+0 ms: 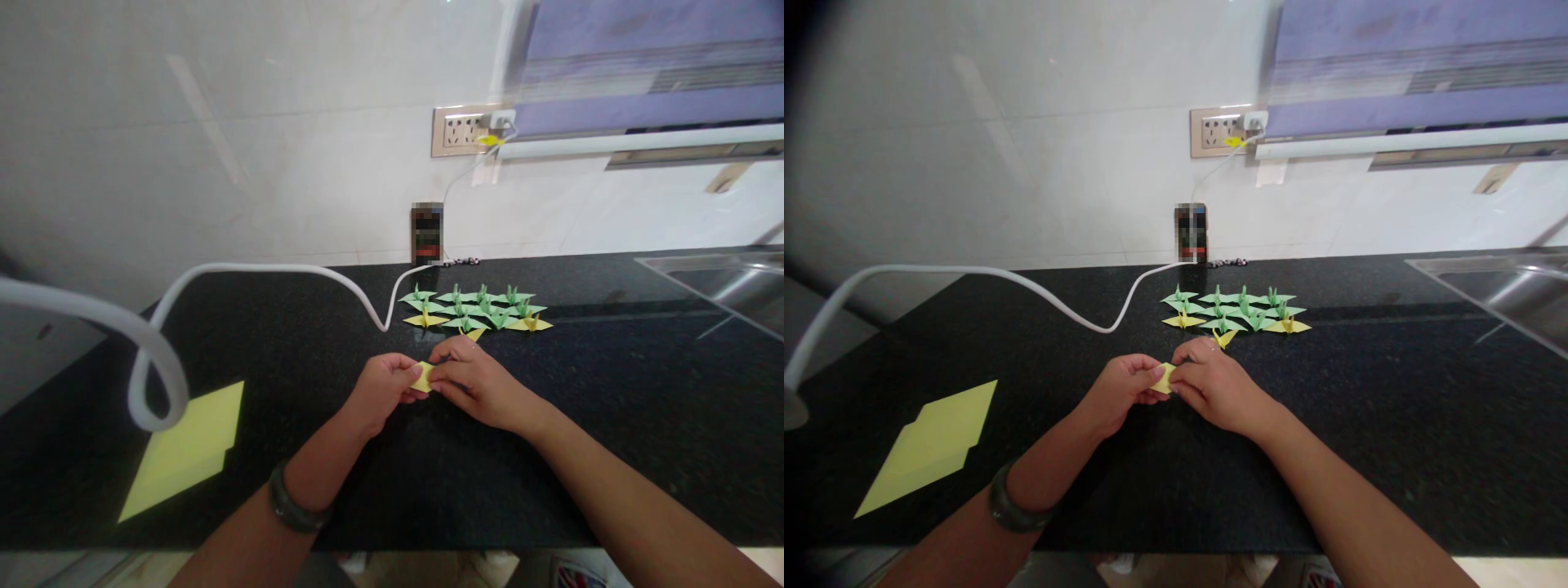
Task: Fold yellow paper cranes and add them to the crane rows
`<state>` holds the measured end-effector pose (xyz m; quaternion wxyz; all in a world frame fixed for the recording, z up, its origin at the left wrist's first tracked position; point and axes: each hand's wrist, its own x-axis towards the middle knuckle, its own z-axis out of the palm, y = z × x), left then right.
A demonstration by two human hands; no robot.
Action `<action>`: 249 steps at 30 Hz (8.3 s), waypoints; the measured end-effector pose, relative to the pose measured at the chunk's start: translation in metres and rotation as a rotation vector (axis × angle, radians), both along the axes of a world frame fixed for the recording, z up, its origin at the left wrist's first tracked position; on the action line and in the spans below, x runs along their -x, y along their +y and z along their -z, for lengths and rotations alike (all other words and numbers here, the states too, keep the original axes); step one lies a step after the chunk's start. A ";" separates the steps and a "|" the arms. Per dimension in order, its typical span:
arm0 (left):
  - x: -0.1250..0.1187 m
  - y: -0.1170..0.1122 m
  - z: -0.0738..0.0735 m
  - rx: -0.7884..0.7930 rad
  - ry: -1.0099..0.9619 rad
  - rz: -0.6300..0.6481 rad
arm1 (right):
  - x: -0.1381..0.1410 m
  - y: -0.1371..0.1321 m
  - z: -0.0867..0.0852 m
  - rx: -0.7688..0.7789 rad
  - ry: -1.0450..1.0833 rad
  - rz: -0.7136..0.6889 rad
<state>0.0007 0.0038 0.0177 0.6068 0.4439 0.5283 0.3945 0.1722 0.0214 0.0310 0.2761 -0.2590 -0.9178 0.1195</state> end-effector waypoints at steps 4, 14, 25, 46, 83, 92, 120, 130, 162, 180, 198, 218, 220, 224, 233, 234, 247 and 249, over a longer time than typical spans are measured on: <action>0.000 0.000 0.000 0.005 -0.013 -0.002 | 0.001 -0.002 -0.003 -0.082 -0.048 0.000; 0.002 0.002 0.002 0.017 -0.061 0.006 | 0.007 -0.005 0.002 -0.044 -0.015 0.025; -0.002 0.001 0.002 0.009 -0.066 -0.029 | 0.012 -0.005 0.010 0.097 0.100 0.117; -0.002 0.000 0.000 0.043 -0.079 -0.001 | 0.003 0.003 0.009 0.192 0.175 0.019; -0.007 -0.004 0.004 -0.052 -0.105 0.014 | 0.010 0.005 0.026 0.667 0.364 0.252; -0.003 -0.005 0.003 -0.050 -0.156 0.074 | 0.008 0.003 0.022 0.651 0.350 0.261; 0.000 -0.004 -0.002 -0.070 -0.150 0.050 | -0.002 0.007 0.007 1.110 0.531 0.062; 0.007 -0.002 -0.004 -0.039 -0.206 0.070 | -0.007 0.007 0.002 0.279 0.304 0.049; -0.001 -0.008 -0.002 -0.255 0.089 0.085 | 0.010 0.003 0.023 0.917 0.547 0.146; 0.002 -0.007 -0.006 -0.043 -0.179 0.100 | 0.008 0.002 0.019 0.852 0.606 0.144; 0.001 -0.008 -0.009 -0.079 -0.088 0.056 | 0.005 -0.003 0.013 0.616 0.466 0.106; 0.007 -0.007 -0.008 -0.510 0.462 0.010 | 0.004 -0.002 0.011 0.522 0.400 0.160; 0.007 -0.008 -0.008 -0.515 0.464 0.011 | 0.003 -0.003 0.010 0.514 0.401 0.155; 0.006 -0.010 -0.011 -0.526 0.458 0.002 | 0.002 -0.002 0.008 0.522 0.395 0.120; 0.006 -0.010 -0.011 -0.486 0.402 0.016 | 0.002 -0.002 0.007 0.521 0.380 0.063; 0.006 -0.010 -0.010 -0.477 0.396 0.019 | 0.001 -0.002 0.007 0.517 0.377 0.065; 0.005 -0.009 -0.008 -0.389 0.278 0.041 | 0.003 -0.004 0.006 0.381 0.351 0.118; 0.005 -0.009 -0.007 -0.377 0.258 0.042 | 0.004 -0.005 0.006 0.366 0.351 0.128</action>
